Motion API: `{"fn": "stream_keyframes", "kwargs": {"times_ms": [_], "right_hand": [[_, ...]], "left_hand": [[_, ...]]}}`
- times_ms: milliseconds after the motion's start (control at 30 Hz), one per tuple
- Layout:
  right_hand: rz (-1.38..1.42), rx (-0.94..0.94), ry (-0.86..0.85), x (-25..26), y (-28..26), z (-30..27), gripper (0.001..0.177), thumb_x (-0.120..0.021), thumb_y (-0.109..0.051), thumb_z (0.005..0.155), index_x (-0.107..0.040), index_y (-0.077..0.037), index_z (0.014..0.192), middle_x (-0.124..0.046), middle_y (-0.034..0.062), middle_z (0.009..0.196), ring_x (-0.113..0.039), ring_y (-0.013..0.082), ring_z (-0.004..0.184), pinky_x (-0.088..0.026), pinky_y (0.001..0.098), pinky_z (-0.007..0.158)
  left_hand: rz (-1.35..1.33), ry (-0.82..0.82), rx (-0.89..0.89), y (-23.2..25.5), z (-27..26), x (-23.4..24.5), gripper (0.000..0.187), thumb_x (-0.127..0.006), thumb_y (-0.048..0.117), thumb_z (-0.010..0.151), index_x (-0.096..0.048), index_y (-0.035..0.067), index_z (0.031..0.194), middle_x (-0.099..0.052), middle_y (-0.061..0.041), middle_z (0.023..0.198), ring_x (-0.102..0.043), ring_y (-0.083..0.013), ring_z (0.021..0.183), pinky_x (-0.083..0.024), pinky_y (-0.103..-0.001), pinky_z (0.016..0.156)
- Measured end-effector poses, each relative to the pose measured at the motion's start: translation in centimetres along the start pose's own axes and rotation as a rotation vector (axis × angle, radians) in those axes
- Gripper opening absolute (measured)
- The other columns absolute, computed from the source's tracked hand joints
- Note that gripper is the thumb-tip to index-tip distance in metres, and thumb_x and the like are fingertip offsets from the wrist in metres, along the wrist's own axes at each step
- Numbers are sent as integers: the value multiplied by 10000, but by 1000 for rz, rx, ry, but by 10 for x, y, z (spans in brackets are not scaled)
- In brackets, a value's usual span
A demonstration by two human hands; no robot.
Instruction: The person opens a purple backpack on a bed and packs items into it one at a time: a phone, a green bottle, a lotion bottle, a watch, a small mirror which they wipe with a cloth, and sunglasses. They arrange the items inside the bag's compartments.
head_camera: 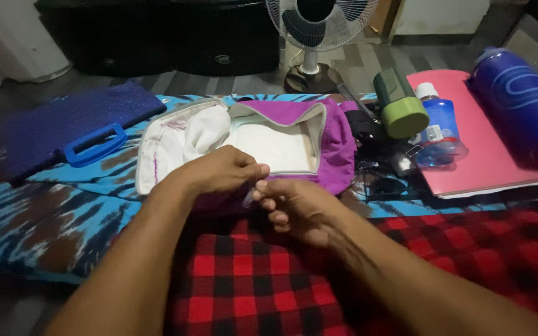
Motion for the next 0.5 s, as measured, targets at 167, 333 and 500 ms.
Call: {"fn": "stream_keyframes", "kwargs": {"times_ms": [167, 333, 500], "right_hand": [[76, 52, 38, 9, -12, 1, 152, -581, -213, 980, -614, -75, 927, -485, -32, 672, -361, 78, 507, -295, 225, 471], [290, 34, -114, 10, -7, 2, 121, -598, -173, 981, -600, -70, 917, -467, -42, 655, -352, 66, 483, -290, 217, 443], [273, 40, -34, 9, -1, -3, 126, -590, -180, 956, -603, -64, 907, -467, -36, 647, -366, 80, 485, -309, 227, 456]], "left_hand": [[62, -68, 22, 12, -2, 10, 315, -621, 322, 897, -793, 197, 1130, -797, -30, 1025, -707, -176, 949, -518, -332, 905], [149, -133, 90, 14, -13, 15, 359, -672, 287, 829, -763, 190, 1162, -807, -70, 1031, -734, -211, 978, -542, -366, 914], [329, -161, 5, 16, -3, 18, 355, -713, 316, 800, -777, 144, 1104, -799, -93, 1001, -723, -232, 941, -544, -378, 876]]}}
Point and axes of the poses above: each hand's wrist, its own z-axis towards the middle knuckle, its own x-axis out of the back of the hand, y = z × x, the point moved 1 cm from there along z, towards the middle knuckle
